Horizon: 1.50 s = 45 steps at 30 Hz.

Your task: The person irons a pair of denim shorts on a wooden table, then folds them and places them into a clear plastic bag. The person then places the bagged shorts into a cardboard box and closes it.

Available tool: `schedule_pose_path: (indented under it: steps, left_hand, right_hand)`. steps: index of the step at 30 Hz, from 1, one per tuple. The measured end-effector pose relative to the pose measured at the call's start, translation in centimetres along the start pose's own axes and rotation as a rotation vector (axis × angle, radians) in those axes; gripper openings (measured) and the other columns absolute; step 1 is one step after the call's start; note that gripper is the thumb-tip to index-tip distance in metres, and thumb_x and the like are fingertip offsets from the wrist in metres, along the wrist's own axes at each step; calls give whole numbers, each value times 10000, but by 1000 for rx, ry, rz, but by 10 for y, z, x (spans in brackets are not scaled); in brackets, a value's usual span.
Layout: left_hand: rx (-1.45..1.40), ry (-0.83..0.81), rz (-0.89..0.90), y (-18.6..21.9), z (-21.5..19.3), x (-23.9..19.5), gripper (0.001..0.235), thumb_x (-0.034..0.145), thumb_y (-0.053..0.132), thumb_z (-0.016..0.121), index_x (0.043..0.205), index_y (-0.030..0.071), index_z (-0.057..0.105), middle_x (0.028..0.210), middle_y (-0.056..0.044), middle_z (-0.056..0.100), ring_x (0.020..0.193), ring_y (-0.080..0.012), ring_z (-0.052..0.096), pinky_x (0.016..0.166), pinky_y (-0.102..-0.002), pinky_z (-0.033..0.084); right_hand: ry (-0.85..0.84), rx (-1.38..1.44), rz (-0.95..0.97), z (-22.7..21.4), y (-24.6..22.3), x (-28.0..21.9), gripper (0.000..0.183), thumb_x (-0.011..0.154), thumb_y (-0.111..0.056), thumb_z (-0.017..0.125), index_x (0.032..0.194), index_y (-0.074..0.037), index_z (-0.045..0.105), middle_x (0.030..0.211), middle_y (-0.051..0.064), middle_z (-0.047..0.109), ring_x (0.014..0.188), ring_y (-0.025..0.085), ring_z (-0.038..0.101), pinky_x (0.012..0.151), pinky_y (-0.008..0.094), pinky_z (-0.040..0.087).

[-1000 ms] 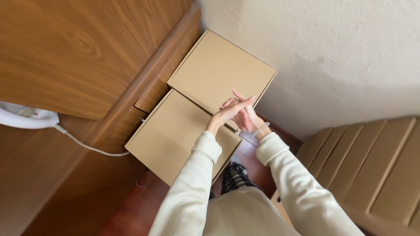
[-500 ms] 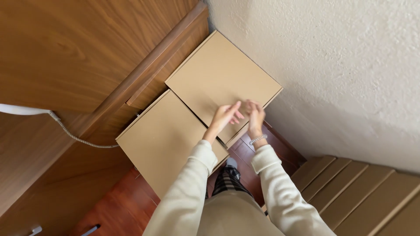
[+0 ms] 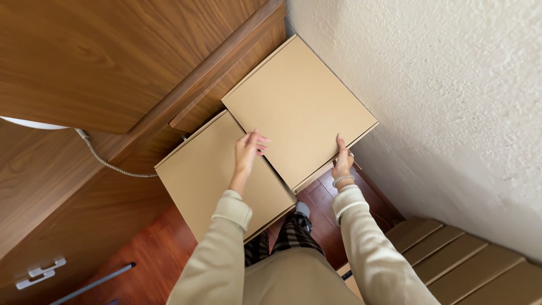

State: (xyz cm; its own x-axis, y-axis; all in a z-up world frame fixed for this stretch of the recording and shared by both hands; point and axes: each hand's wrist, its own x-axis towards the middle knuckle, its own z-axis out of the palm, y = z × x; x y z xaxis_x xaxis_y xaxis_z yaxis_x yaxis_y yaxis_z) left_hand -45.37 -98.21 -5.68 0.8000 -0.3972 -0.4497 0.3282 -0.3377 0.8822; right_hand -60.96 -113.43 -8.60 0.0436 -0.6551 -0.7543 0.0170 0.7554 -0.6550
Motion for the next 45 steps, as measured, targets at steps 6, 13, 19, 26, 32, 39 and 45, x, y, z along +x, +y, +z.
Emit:
schedule_pose_path:
  steps: [6, 13, 19, 26, 32, 39, 45]
  left_hand:
    - [-37, 72, 6, 12, -11, -5, 334, 870, 349, 468, 705, 82, 582, 793, -87, 667, 589, -145, 624, 509, -237, 510]
    - [-69, 89, 29, 26, -22, -16, 340, 872, 357, 472, 710, 79, 583, 801, -88, 669, 592, -147, 632, 508, -239, 516]
    - [-73, 141, 15, 9, -53, -19, 337, 870, 371, 494, 736, 76, 589, 829, -111, 664, 618, -176, 640, 518, -265, 523]
    - [-50, 173, 35, 10, -89, -29, 313, 880, 344, 473, 745, 84, 581, 840, -106, 662, 644, -185, 642, 538, -278, 524]
    - [-58, 169, 74, 17, -113, -43, 319, 890, 340, 468, 751, 73, 574, 840, -111, 655, 647, -188, 636, 545, -278, 521]
    - [-60, 121, 127, 21, -160, -66, 305, 887, 361, 494, 790, 86, 582, 897, -112, 647, 708, -198, 633, 587, -303, 527]
    - [-217, 92, 206, 20, -258, -130, 515, 893, 520, 420, 1159, 79, 428, 1015, -131, 508, 944, -236, 551, 803, -396, 478]
  right_hand:
    - [47, 61, 23, -8, 58, 89, 851, 633, -455, 783, 1216, 8, 371, 1240, 237, 393, 1164, 368, 417, 944, 489, 379]
    - [97, 138, 34, 2, 38, 69, 911, 599, -514, 780, 1229, -5, 364, 1262, 224, 384, 1156, 362, 433, 951, 505, 383]
    - [24, 239, 48, 2, 4, 30, 936, 611, -490, 750, 1278, -9, 303, 1305, 192, 368, 1215, 348, 377, 1003, 532, 281]
    - [-85, 258, -54, -8, -18, -17, 876, 620, -449, 768, 1212, 0, 305, 1215, 228, 394, 1147, 408, 413, 928, 542, 316]
    - [-48, 296, -160, -40, -12, -24, 788, 641, -436, 746, 1184, 1, 379, 1143, 240, 453, 1040, 399, 509, 818, 501, 462]
    - [-111, 360, -288, -80, 3, -75, 641, 672, -509, 676, 1147, -128, 475, 1095, 99, 554, 915, 206, 601, 743, 320, 537]
    - [-271, 324, -267, -70, 52, -179, 657, 663, -569, 619, 1189, -206, 467, 1195, 82, 519, 1022, 203, 549, 855, 334, 475]
